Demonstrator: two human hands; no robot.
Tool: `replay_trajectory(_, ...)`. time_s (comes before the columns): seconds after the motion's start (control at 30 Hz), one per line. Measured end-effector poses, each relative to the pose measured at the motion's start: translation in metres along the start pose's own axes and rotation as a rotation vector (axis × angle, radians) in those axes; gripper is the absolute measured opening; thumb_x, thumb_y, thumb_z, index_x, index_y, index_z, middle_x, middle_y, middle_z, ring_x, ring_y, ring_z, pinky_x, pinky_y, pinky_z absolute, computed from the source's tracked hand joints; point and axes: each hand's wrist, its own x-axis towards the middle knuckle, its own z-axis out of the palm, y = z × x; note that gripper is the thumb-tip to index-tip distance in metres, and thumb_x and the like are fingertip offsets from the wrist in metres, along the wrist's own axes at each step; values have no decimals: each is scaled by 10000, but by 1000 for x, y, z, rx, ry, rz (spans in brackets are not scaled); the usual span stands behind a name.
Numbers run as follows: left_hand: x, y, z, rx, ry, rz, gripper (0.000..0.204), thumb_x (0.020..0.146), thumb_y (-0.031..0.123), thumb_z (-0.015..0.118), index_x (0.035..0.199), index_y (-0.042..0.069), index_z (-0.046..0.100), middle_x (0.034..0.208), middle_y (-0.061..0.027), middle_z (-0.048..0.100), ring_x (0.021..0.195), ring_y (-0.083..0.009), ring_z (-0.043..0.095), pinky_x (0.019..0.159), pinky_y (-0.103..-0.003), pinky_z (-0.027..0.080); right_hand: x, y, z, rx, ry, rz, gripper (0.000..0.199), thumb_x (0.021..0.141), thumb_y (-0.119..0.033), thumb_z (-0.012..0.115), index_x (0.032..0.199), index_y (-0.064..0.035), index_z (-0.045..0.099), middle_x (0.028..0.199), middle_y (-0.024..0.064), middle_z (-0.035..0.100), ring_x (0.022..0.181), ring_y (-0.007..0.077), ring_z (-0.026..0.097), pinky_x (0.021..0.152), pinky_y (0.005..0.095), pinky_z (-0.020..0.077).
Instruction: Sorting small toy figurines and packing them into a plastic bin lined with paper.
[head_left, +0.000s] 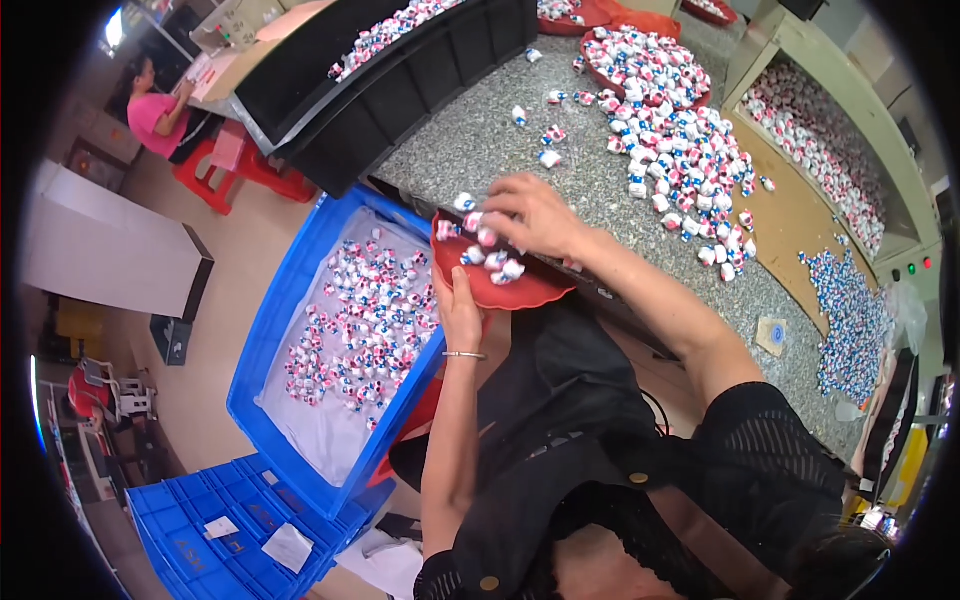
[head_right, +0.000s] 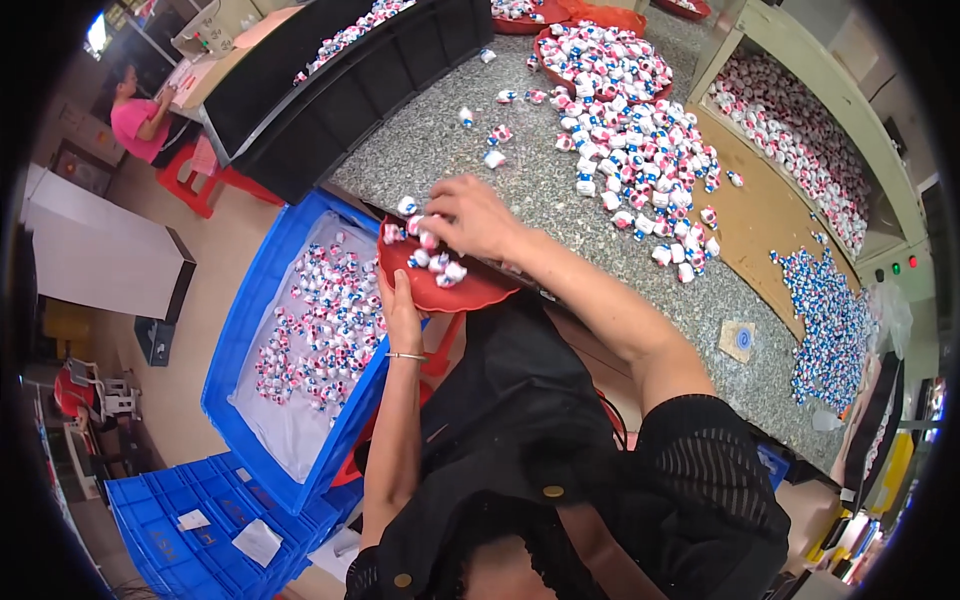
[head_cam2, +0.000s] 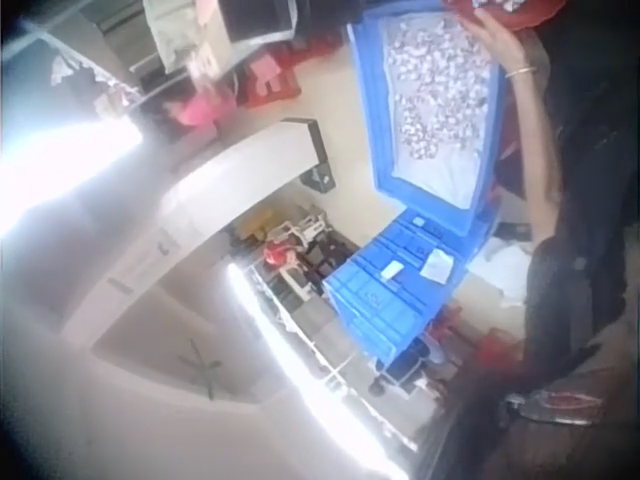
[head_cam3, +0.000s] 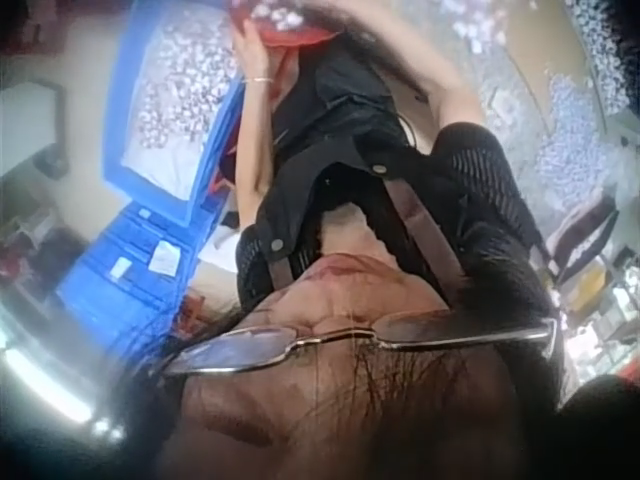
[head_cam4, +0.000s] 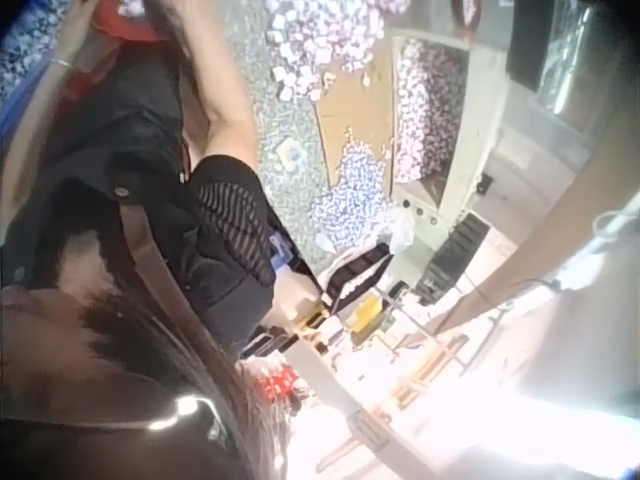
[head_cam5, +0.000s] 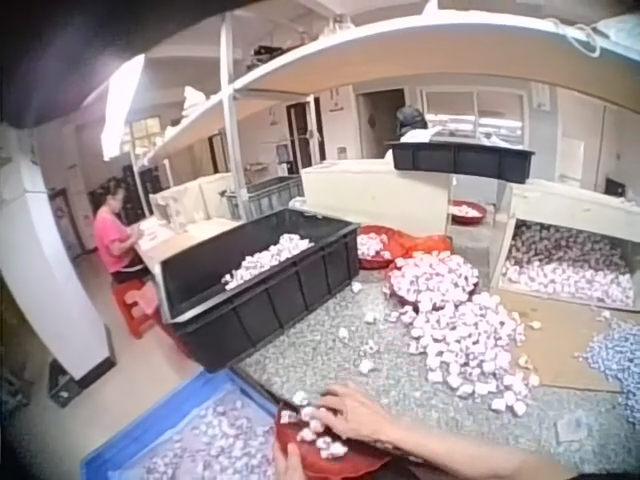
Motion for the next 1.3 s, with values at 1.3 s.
replay_trajectory(1.3,3,1,-12,-117,6,-37,545,977,273,417,1390,-48,264,1401,-163,353,1267,-244,364,1062,-334,273,63,127,-55,-643,34,507,306,829,-335,535,1000,-112,654,1068,129,607,1006,330,551,850,443,433)
